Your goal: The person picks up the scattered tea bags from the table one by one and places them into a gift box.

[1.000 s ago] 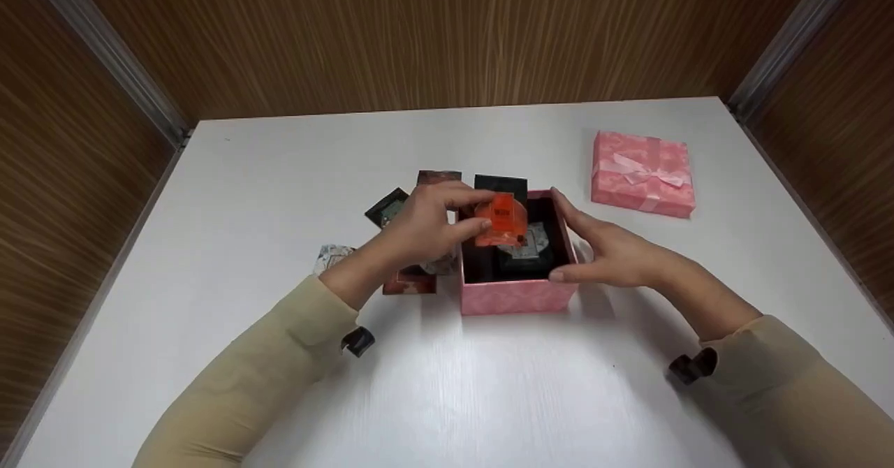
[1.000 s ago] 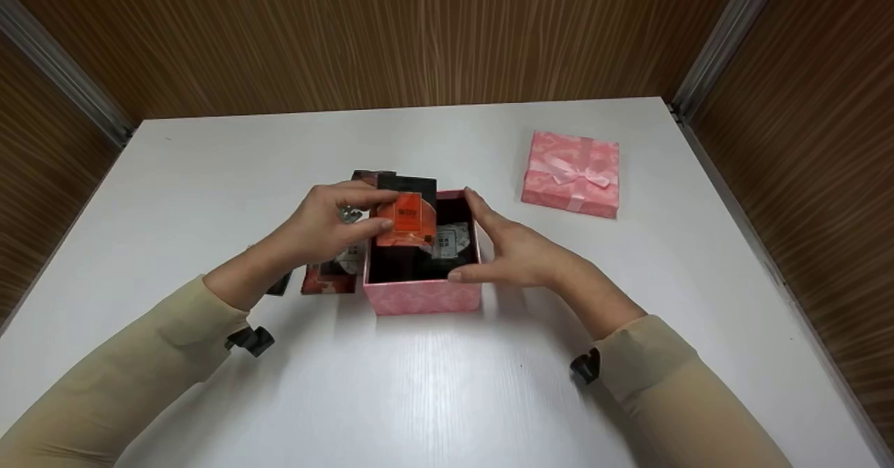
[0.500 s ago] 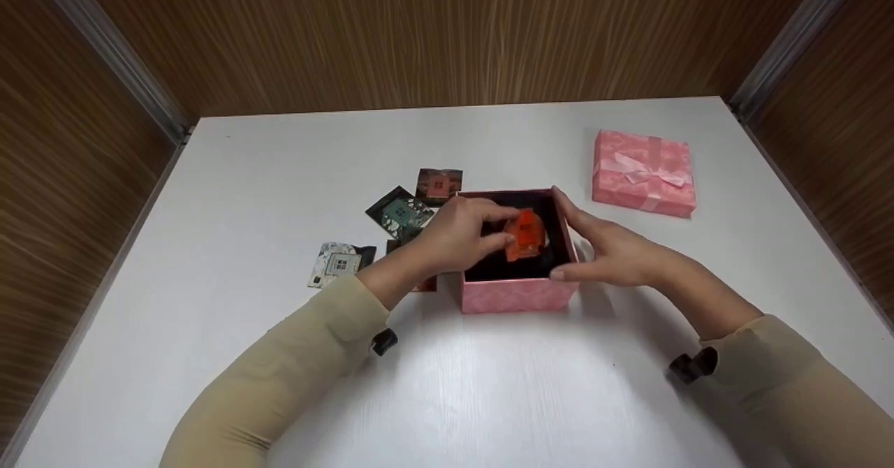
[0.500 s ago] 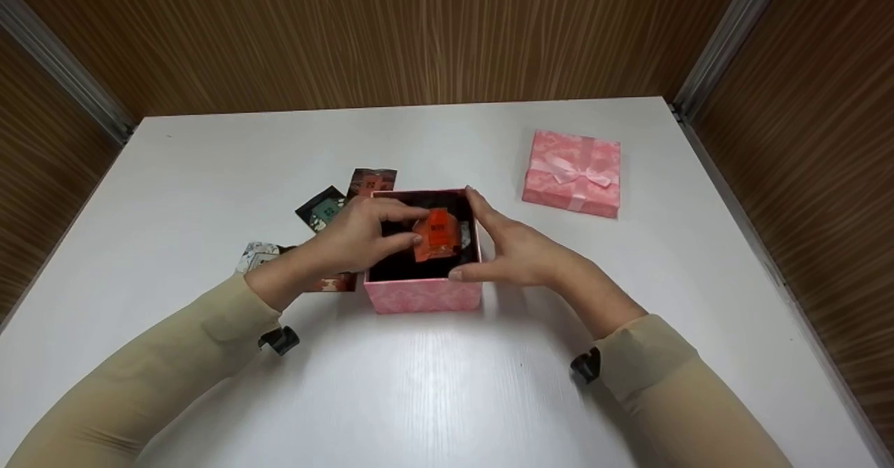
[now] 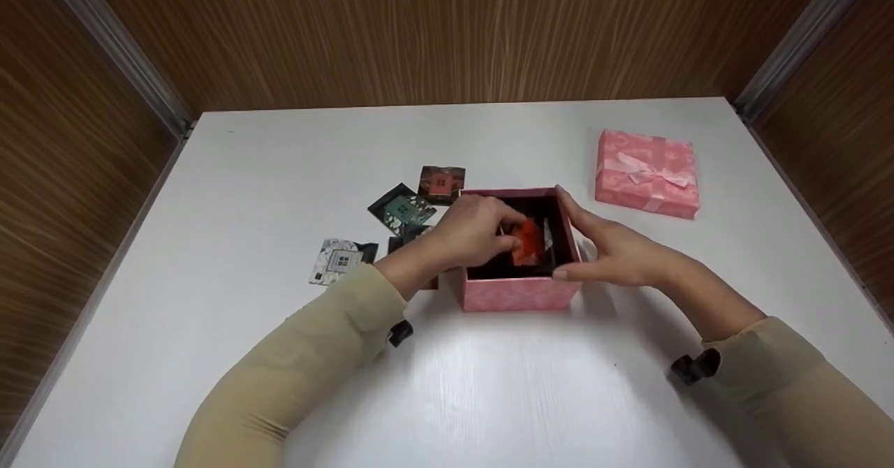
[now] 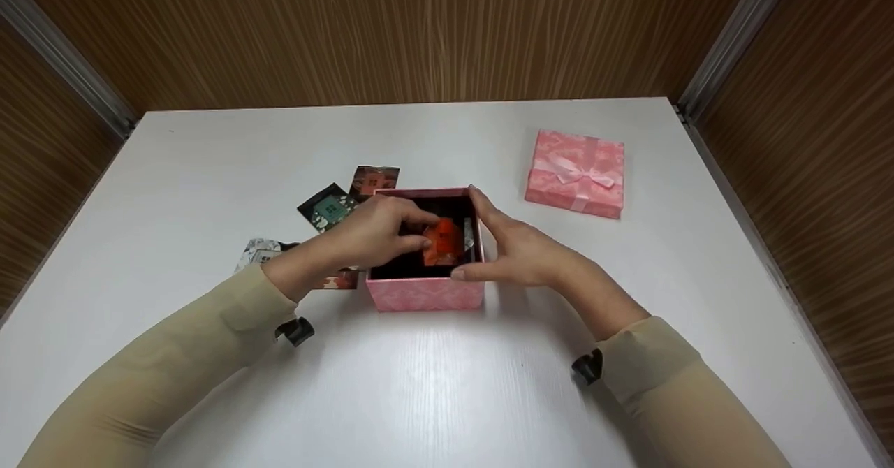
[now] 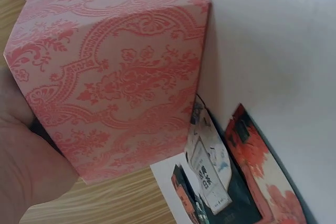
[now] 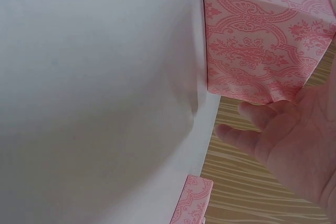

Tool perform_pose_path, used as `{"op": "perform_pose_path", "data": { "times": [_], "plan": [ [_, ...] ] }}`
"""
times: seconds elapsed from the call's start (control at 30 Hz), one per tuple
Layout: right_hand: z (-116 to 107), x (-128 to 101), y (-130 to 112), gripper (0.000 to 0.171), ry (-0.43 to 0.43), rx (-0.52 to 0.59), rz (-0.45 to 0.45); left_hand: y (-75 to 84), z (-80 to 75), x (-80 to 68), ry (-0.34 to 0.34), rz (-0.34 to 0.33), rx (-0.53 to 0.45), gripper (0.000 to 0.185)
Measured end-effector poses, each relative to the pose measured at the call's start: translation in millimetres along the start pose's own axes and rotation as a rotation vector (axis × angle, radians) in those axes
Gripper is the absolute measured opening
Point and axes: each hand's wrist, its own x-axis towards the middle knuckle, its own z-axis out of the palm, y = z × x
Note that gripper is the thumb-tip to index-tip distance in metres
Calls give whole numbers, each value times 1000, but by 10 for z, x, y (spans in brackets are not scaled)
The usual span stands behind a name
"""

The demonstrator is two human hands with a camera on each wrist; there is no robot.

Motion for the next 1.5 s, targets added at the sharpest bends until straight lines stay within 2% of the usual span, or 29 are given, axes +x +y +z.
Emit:
{"op": "perform_pose_path", "data": {
  "times": [0.23,0.5,0.83,1.17,1.5],
  "plan": [
    [2,-10,2,119,0,-5,1,20,-3,65,-57,-25,74,37],
    [2,-26,-20,118,1,-3,2,22,23,83,-68,-6,217,27],
    [-2,-17,-14,118,3,14,-16,69,75,104,-92,-78,315,13],
    [-11,0,-17,119,4,21,-12,67,95,125,-110,-96,381,20],
    [8,-5,13,119,7,11,-14,93,106,138,-189,-89,460,36]
  ]
}}
